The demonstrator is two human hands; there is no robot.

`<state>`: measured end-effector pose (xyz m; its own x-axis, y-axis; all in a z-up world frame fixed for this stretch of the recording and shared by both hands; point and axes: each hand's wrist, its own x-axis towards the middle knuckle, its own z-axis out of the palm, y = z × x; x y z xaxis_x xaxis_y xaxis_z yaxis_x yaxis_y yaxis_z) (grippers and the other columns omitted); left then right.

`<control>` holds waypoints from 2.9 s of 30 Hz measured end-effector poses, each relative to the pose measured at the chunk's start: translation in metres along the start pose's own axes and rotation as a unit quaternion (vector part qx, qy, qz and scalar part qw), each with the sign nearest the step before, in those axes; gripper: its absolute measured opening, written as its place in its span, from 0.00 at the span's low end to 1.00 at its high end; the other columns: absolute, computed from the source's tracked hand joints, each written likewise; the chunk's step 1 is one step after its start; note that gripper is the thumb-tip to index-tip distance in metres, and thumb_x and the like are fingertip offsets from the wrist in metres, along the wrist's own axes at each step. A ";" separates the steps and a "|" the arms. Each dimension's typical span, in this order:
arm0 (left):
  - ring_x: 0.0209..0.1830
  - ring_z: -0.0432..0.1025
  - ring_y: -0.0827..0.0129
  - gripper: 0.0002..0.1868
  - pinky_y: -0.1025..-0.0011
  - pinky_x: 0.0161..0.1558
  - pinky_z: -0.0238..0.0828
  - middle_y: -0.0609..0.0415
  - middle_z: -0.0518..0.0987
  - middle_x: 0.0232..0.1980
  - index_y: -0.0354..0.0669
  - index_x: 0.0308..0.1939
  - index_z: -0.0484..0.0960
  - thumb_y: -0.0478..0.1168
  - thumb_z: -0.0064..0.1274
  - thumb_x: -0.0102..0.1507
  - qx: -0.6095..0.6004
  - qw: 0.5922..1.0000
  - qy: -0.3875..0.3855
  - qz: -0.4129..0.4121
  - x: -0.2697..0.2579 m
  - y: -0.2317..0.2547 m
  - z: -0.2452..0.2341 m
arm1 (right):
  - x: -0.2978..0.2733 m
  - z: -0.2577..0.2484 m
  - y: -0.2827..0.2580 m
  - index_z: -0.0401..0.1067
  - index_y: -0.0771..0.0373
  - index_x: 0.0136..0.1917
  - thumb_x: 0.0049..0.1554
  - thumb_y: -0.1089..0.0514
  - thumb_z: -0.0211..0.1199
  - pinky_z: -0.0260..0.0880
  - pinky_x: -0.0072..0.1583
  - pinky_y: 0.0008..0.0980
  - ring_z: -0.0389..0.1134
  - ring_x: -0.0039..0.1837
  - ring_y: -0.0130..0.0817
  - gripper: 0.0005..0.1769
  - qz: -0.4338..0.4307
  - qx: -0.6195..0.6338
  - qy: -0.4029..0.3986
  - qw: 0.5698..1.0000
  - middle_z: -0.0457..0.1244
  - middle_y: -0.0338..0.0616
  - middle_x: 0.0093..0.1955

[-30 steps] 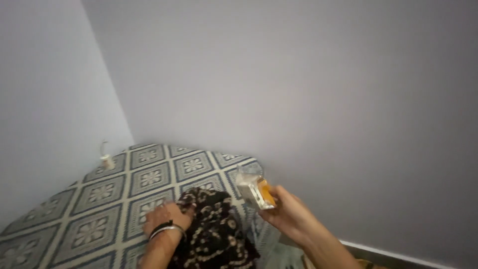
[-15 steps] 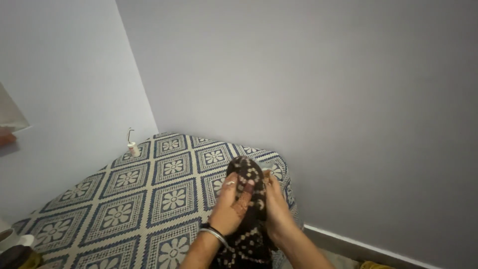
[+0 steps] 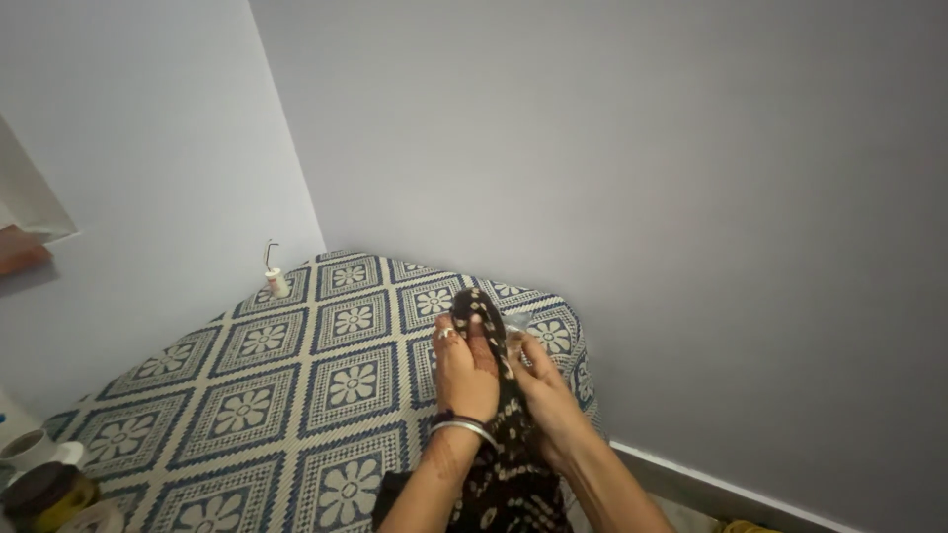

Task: The person repeatedly picks up various small objects from the floor, wipes each with a dark patterned cloth, and places them on a patterned cushion. Items handled include a roll of tape, a metal strainer, a circular saw blade, a white plastic socket, a teacup, a padlock, and a small yellow container.

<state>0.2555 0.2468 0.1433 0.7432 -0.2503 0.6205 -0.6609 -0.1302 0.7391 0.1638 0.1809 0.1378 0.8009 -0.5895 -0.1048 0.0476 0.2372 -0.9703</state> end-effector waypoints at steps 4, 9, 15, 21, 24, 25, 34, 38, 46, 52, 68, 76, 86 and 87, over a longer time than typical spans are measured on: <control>0.50 0.79 0.45 0.29 0.53 0.52 0.77 0.34 0.76 0.57 0.36 0.66 0.61 0.55 0.30 0.70 -0.011 0.973 -0.051 -0.224 0.009 0.003 -0.005 | -0.001 -0.002 0.003 0.58 0.41 0.78 0.59 0.47 0.55 0.56 0.73 0.59 0.53 0.80 0.51 0.34 -0.017 0.048 -0.070 0.996 0.57 0.54 0.77; 0.51 0.77 0.39 0.28 0.53 0.54 0.72 0.30 0.81 0.51 0.34 0.63 0.68 0.54 0.35 0.72 0.018 0.984 0.031 -0.176 0.026 -0.044 0.002 | -0.008 -0.002 0.001 0.51 0.43 0.80 0.59 0.41 0.60 0.43 0.77 0.57 0.46 0.83 0.47 0.40 -0.043 -0.034 -0.075 0.996 0.52 0.47 0.80; 0.55 0.77 0.44 0.29 0.56 0.58 0.70 0.35 0.82 0.54 0.31 0.59 0.75 0.55 0.36 0.72 -0.063 0.960 0.020 -0.273 0.044 -0.103 -0.006 | -0.012 0.000 0.001 0.52 0.39 0.77 0.51 0.44 0.61 0.50 0.75 0.63 0.57 0.76 0.54 0.42 -0.016 0.089 -0.081 0.993 0.60 0.46 0.75; 0.56 0.77 0.49 0.31 0.61 0.59 0.69 0.38 0.80 0.57 0.33 0.64 0.69 0.57 0.35 0.72 -0.114 0.950 0.104 -0.272 0.036 -0.085 -0.032 | 0.008 -0.012 0.012 0.63 0.59 0.74 0.59 0.42 0.60 0.64 0.71 0.58 0.61 0.73 0.53 0.35 -0.006 0.292 -0.051 0.955 0.59 0.55 0.71; 0.53 0.78 0.53 0.31 0.62 0.57 0.71 0.40 0.81 0.55 0.34 0.64 0.68 0.58 0.32 0.73 -0.098 0.961 0.123 -0.226 0.031 -0.059 -0.046 | 0.006 -0.011 0.010 0.59 0.63 0.74 0.56 0.54 0.64 0.69 0.65 0.51 0.63 0.73 0.56 0.36 0.034 0.358 0.002 0.933 0.56 0.64 0.71; 0.52 0.78 0.54 0.31 0.63 0.57 0.72 0.41 0.81 0.54 0.35 0.64 0.69 0.59 0.31 0.73 -0.080 0.966 0.120 -0.217 0.030 -0.049 -0.051 | 0.004 -0.010 0.008 0.59 0.60 0.74 0.54 0.54 0.64 0.71 0.64 0.47 0.63 0.71 0.52 0.36 0.006 0.312 -0.017 0.950 0.57 0.59 0.71; 0.38 0.81 0.56 0.30 0.60 0.39 0.78 0.47 0.84 0.47 0.44 0.65 0.72 0.59 0.36 0.68 -0.017 0.995 -0.060 -0.079 0.029 -0.001 -0.063 | -0.008 -0.006 0.013 0.72 0.62 0.63 0.50 0.57 0.74 0.76 0.58 0.31 0.74 0.59 0.41 0.28 -0.284 -0.260 0.080 0.919 0.66 0.49 0.61; 0.48 0.81 0.58 0.27 0.64 0.51 0.76 0.43 0.84 0.50 0.39 0.63 0.77 0.55 0.46 0.70 0.013 0.992 -0.119 0.028 0.018 -0.011 -0.048 | -0.003 -0.011 0.022 0.75 0.65 0.63 0.48 0.66 0.68 0.75 0.58 0.35 0.70 0.64 0.44 0.28 -0.361 -0.228 0.052 0.903 0.61 0.52 0.67; 0.62 0.75 0.51 0.22 0.62 0.63 0.69 0.39 0.81 0.61 0.37 0.58 0.81 0.48 0.60 0.66 -0.043 0.974 -0.129 0.182 -0.005 -0.028 -0.023 | -0.018 0.002 0.013 0.59 0.61 0.72 0.50 0.71 0.62 0.75 0.57 0.34 0.73 0.60 0.42 0.37 -0.225 -0.183 0.065 0.955 0.67 0.51 0.64; 0.54 0.76 0.48 0.24 0.59 0.55 0.71 0.39 0.81 0.55 0.38 0.54 0.82 0.54 0.51 0.67 0.016 0.997 -0.058 0.041 -0.012 -0.006 -0.030 | -0.002 0.005 0.023 0.65 0.68 0.68 0.53 0.75 0.58 0.75 0.60 0.30 0.72 0.64 0.38 0.29 -0.301 -0.095 0.010 0.949 0.66 0.53 0.67; 0.45 0.80 0.47 0.29 0.58 0.47 0.74 0.37 0.84 0.47 0.34 0.56 0.80 0.57 0.39 0.70 -0.075 0.966 0.179 -0.168 0.002 -0.016 0.003 | -0.008 0.024 0.017 0.70 0.67 0.67 0.51 0.76 0.59 0.77 0.57 0.28 0.74 0.60 0.36 0.29 -0.284 -0.017 0.040 0.958 0.66 0.48 0.66; 0.51 0.78 0.45 0.30 0.59 0.53 0.73 0.33 0.81 0.53 0.29 0.61 0.75 0.56 0.37 0.74 -0.134 0.944 0.275 -0.126 0.020 -0.047 0.031 | -0.011 0.027 0.015 0.69 0.67 0.67 0.54 0.74 0.61 0.72 0.65 0.31 0.70 0.66 0.37 0.27 -0.346 0.013 0.095 0.933 0.65 0.49 0.67; 0.48 0.79 0.47 0.27 0.58 0.52 0.74 0.41 0.85 0.47 0.39 0.55 0.82 0.58 0.45 0.68 0.061 0.970 0.134 -0.195 0.039 -0.097 0.021 | -0.020 0.007 -0.005 0.57 0.56 0.73 0.58 0.64 0.60 0.73 0.63 0.34 0.66 0.68 0.35 0.31 -0.258 0.179 0.080 0.946 0.61 0.46 0.71; 0.48 0.79 0.49 0.28 0.60 0.52 0.74 0.42 0.85 0.46 0.40 0.55 0.82 0.59 0.49 0.64 0.082 0.978 0.092 -0.171 0.043 -0.108 0.023 | -0.019 0.004 -0.005 0.55 0.54 0.74 0.58 0.64 0.60 0.73 0.63 0.34 0.66 0.67 0.37 0.33 -0.239 0.203 0.063 0.947 0.62 0.47 0.71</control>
<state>0.3557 0.2277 0.0841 0.9195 0.0100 0.3930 -0.3678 -0.3315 0.8688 0.1506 0.1943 0.1451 0.5538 -0.7854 0.2766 0.6331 0.1814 -0.7525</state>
